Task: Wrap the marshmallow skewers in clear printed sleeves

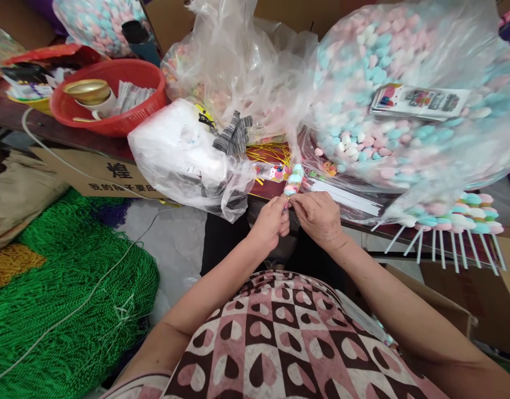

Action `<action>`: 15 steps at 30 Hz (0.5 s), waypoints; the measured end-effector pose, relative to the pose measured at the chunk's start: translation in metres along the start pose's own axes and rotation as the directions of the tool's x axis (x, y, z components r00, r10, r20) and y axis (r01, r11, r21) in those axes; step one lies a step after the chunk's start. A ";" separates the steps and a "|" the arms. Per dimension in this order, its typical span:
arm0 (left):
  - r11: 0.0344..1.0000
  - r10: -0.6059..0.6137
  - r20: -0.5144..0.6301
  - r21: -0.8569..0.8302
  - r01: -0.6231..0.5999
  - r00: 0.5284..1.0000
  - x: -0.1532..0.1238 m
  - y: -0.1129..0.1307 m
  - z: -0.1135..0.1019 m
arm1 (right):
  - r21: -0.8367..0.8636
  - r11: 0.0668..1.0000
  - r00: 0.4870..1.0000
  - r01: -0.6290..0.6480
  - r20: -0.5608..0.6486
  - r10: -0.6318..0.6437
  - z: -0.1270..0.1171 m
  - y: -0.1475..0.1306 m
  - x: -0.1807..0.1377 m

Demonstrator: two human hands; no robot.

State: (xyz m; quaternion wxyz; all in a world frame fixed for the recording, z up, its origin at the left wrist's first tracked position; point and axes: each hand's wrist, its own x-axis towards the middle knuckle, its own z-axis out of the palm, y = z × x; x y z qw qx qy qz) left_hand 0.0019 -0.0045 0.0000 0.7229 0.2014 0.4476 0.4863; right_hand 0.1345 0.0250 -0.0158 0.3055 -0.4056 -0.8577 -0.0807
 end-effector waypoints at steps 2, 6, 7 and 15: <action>0.999 0.027 -0.004 -0.032 -0.028 1.000 -0.001 0.000 0.002 | 0.008 0.999 0.999 -0.043 -0.017 0.043 0.003 -0.003 0.002; 0.992 0.117 -0.035 -0.051 -0.119 0.992 -0.003 0.001 0.005 | 0.104 0.973 0.976 -0.208 -0.035 0.213 0.008 -0.013 0.006; 0.989 0.140 -0.046 -0.050 -0.143 0.989 -0.003 0.000 0.005 | 0.124 0.961 0.967 -0.247 -0.034 0.253 0.010 -0.015 0.006; 0.966 0.254 0.011 0.058 -0.254 0.967 0.000 -0.004 -0.003 | 0.393 0.785 0.873 -0.478 0.111 0.475 -0.001 -0.028 0.008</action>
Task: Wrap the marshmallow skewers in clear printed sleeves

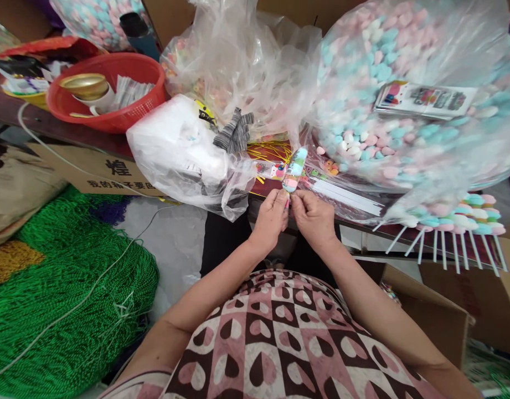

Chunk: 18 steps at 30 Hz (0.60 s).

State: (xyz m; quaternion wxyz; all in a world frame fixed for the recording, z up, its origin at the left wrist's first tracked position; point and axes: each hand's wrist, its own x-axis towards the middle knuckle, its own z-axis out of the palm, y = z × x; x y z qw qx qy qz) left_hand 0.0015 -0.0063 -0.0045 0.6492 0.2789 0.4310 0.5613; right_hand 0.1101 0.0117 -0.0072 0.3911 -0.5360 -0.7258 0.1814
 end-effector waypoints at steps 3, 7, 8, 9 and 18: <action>0.994 0.053 0.068 0.088 -0.059 0.996 0.001 0.001 -0.005 | 0.284 0.937 0.978 -0.203 0.101 0.181 -0.008 -0.009 0.001; 0.980 0.060 0.142 0.180 -0.086 0.988 0.004 0.001 -0.011 | 0.515 0.774 0.930 -0.368 0.210 0.302 -0.012 -0.013 0.004; 0.977 0.054 0.163 0.193 -0.086 0.985 0.004 0.002 -0.013 | 0.556 0.734 0.921 -0.389 0.228 0.315 -0.012 -0.012 0.005; 0.975 0.049 0.183 0.204 -0.086 0.982 0.004 0.002 -0.014 | 0.596 0.691 0.912 -0.409 0.247 0.327 -0.012 -0.011 0.006; 0.904 0.244 0.304 0.273 -0.330 0.921 0.015 0.014 -0.022 | 0.702 0.342 0.781 -0.625 0.562 0.272 -0.034 -0.023 0.011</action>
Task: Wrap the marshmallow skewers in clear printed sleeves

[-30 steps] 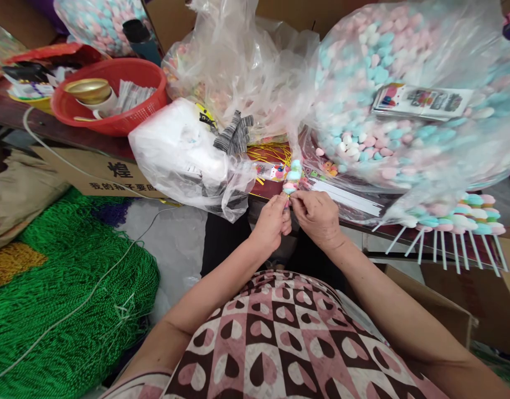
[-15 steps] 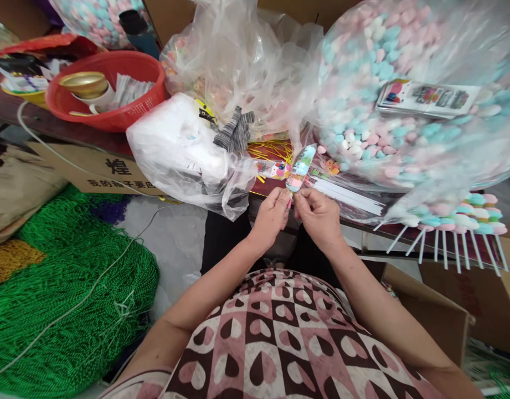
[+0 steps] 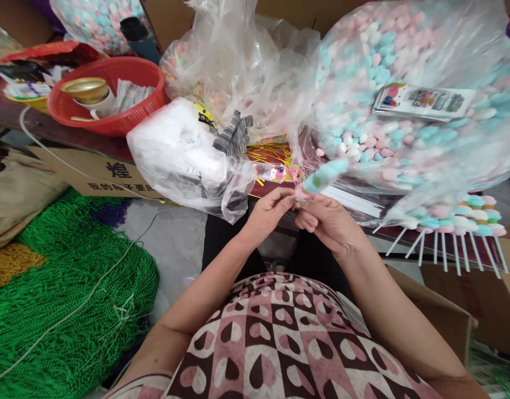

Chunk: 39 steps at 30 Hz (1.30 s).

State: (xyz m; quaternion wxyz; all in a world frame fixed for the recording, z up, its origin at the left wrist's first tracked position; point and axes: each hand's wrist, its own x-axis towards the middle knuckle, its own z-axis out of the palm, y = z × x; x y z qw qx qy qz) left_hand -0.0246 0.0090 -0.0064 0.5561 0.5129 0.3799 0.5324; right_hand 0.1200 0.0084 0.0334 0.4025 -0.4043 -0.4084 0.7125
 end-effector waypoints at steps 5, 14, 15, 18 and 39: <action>0.961 0.223 -0.128 0.192 -0.197 0.966 0.015 0.021 -0.005 | -0.030 0.997 0.998 0.065 -0.022 -0.066 0.000 -0.010 0.001; 0.982 -0.183 0.181 -0.008 0.187 0.966 -0.021 0.072 0.008 | -0.739 0.559 0.735 0.375 -0.131 -0.665 -0.006 -0.037 0.012; 0.958 -0.260 0.194 -0.071 0.278 0.946 -0.019 0.066 0.008 | -0.796 0.462 0.696 0.391 -0.073 -0.714 -0.003 -0.038 0.010; 0.831 -0.416 0.132 -0.346 0.435 0.900 -0.003 0.047 0.004 | -0.849 0.176 0.659 0.498 0.239 -0.713 0.005 -0.032 0.000; 0.938 -0.346 0.002 0.001 0.346 0.938 -0.004 0.020 -0.005 | -0.848 -0.142 0.581 0.511 0.463 -0.669 -0.004 -0.006 -0.005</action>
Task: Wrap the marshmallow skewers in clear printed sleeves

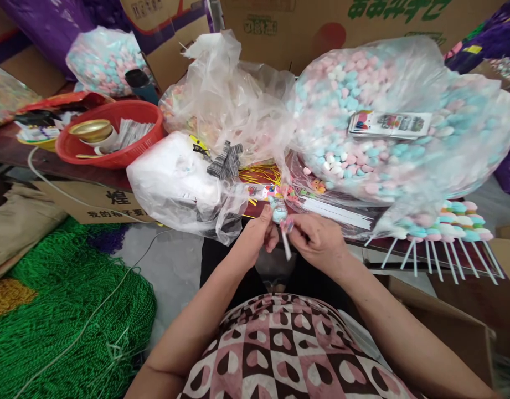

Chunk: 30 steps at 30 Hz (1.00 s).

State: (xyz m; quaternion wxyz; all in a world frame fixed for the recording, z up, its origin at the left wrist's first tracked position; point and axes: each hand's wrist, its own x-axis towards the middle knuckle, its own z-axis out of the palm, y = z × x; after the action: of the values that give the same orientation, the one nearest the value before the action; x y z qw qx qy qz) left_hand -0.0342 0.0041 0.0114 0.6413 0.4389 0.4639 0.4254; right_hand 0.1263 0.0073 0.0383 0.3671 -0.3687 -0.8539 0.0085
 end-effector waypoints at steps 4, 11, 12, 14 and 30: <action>0.967 0.203 -0.047 -0.148 -0.208 0.978 0.000 0.006 0.000 | 0.334 0.879 0.938 -0.340 0.193 0.289 0.004 -0.006 -0.011; 0.849 0.403 0.239 0.262 -0.458 0.884 -0.029 0.030 0.010 | 0.600 0.437 0.713 -0.670 0.354 0.606 0.003 0.012 -0.014; 0.814 0.438 0.197 0.327 -0.480 0.877 -0.031 0.029 0.013 | 0.622 0.418 0.707 -0.662 0.332 0.625 0.002 0.013 -0.013; 0.766 0.497 0.062 0.437 -0.471 0.866 -0.032 0.022 0.017 | 0.661 0.400 0.702 -0.635 0.277 0.656 0.000 0.012 -0.012; 0.875 0.161 0.370 0.374 -0.306 0.915 -0.019 -0.014 0.040 | 0.713 0.142 0.532 -0.687 0.360 0.767 -0.057 -0.005 -0.103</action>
State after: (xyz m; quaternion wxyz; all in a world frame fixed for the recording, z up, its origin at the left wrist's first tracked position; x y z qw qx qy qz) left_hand 0.0026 -0.0247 0.0092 0.5413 0.6857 0.3747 0.3106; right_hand 0.2062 -0.0762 0.0176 0.4748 -0.5269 -0.4463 0.5456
